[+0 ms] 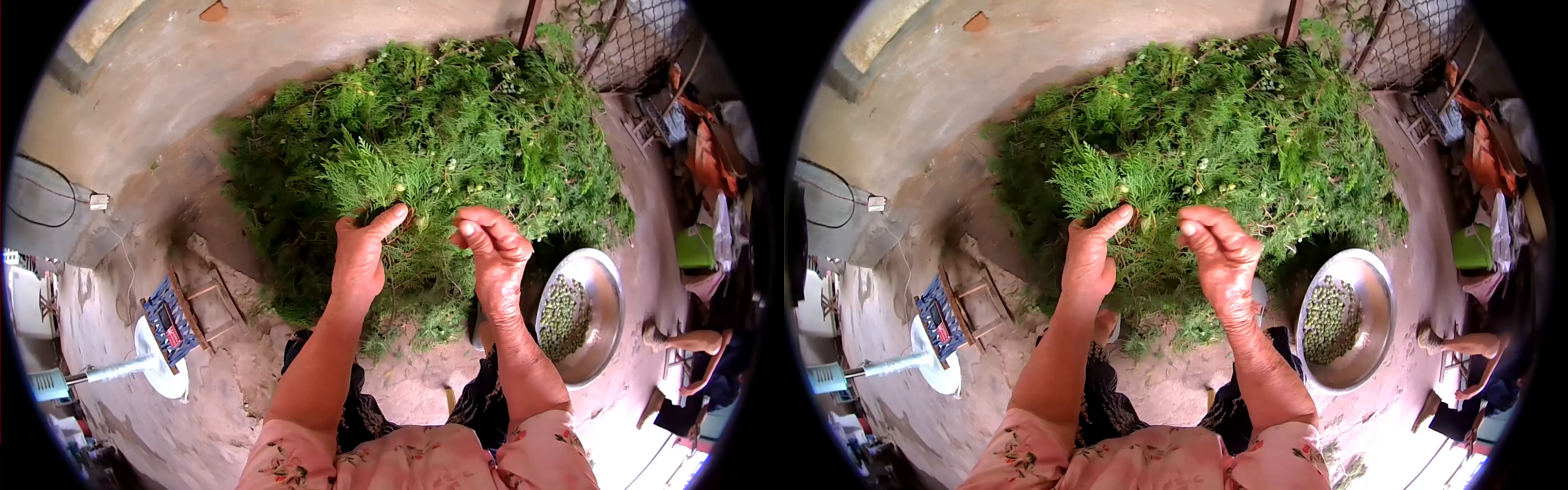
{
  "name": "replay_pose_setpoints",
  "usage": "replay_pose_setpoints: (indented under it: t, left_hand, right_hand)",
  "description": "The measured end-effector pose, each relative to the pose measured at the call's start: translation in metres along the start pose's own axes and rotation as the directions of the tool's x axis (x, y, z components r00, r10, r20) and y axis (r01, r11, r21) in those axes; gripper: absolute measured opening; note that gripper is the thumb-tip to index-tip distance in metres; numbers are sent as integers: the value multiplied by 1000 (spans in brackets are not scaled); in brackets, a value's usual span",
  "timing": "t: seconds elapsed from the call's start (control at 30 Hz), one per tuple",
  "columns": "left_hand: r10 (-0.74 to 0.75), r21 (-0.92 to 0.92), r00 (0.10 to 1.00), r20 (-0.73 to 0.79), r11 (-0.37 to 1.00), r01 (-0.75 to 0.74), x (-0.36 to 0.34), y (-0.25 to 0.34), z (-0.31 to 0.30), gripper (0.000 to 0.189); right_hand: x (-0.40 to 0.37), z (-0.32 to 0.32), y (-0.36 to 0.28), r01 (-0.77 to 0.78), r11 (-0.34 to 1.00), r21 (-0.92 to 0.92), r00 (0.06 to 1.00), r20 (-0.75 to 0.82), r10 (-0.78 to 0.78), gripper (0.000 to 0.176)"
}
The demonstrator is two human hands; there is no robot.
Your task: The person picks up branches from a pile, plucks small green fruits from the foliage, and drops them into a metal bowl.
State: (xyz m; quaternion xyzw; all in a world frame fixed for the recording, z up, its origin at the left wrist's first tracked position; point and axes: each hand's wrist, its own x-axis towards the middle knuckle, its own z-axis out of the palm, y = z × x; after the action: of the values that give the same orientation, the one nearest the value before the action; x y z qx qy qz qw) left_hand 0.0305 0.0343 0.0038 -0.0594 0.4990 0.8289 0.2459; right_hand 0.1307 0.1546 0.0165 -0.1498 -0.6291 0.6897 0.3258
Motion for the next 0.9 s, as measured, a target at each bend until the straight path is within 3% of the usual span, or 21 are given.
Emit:
replay_pose_setpoints:
  t: [0.1,0.2,0.23,0.27,0.3,0.33,0.37,0.4,0.47,0.53,0.57,0.6,0.67,0.8,0.9]
  left_hand:
    - [31,-19,999,15,999,-30,-8,-1,12,25]
    - [53,-24,995,83,998,-52,-10,-1,17,25]
    - [100,24,990,101,994,-103,-11,-2,17,24]
    - [145,69,982,122,986,-154,-11,-3,17,23]
    - [143,70,982,123,986,-152,-11,-4,17,23]
    - [115,91,986,124,988,-127,-11,-4,17,22]
    - [88,113,988,125,988,-102,-10,-5,17,21]
    - [59,134,990,128,988,-77,-10,-5,17,19]
    - [46,164,986,159,984,-72,-12,-8,19,18]
    - [31,196,981,190,978,-69,-13,-9,19,17]
    - [26,223,978,206,972,-73,-14,-10,19,16]
    - [21,249,975,222,965,-77,-15,-11,18,15]
    - [28,232,972,232,969,-84,-17,-10,20,14]
    - [-16,174,976,216,985,-22,-16,-11,18,11]
    - [-35,214,976,213,977,-12,-16,-7,20,11]
  right_hand:
    - [0,11,-1,199,976,-90,963,204,-177,16]
    - [-2,14,-1,-30,943,-331,991,115,72,21]
    - [-1,13,-2,-32,943,-331,991,113,73,21]
    - [-1,13,-4,-162,942,-292,985,16,174,19]
    - [0,12,-5,-286,927,-241,958,-75,276,17]
    - [0,10,-2,-288,927,-241,958,-78,277,17]
    - [2,6,4,-10,946,-323,999,-50,-7,15]
    - [3,4,5,264,880,-395,958,0,-287,12]
    - [6,3,-1,301,866,-399,947,15,-322,15]
    - [11,4,-7,217,856,-470,967,-14,-253,22]
    - [13,0,6,74,970,-232,993,-75,-93,27]
    - [15,-3,3,-63,996,-64,995,-77,58,29]
    - [18,-6,-12,-310,949,-61,950,-47,307,29]
    - [12,-9,-2,-327,945,-19,941,92,327,25]
    - [10,-10,3,-338,927,164,936,163,312,18]
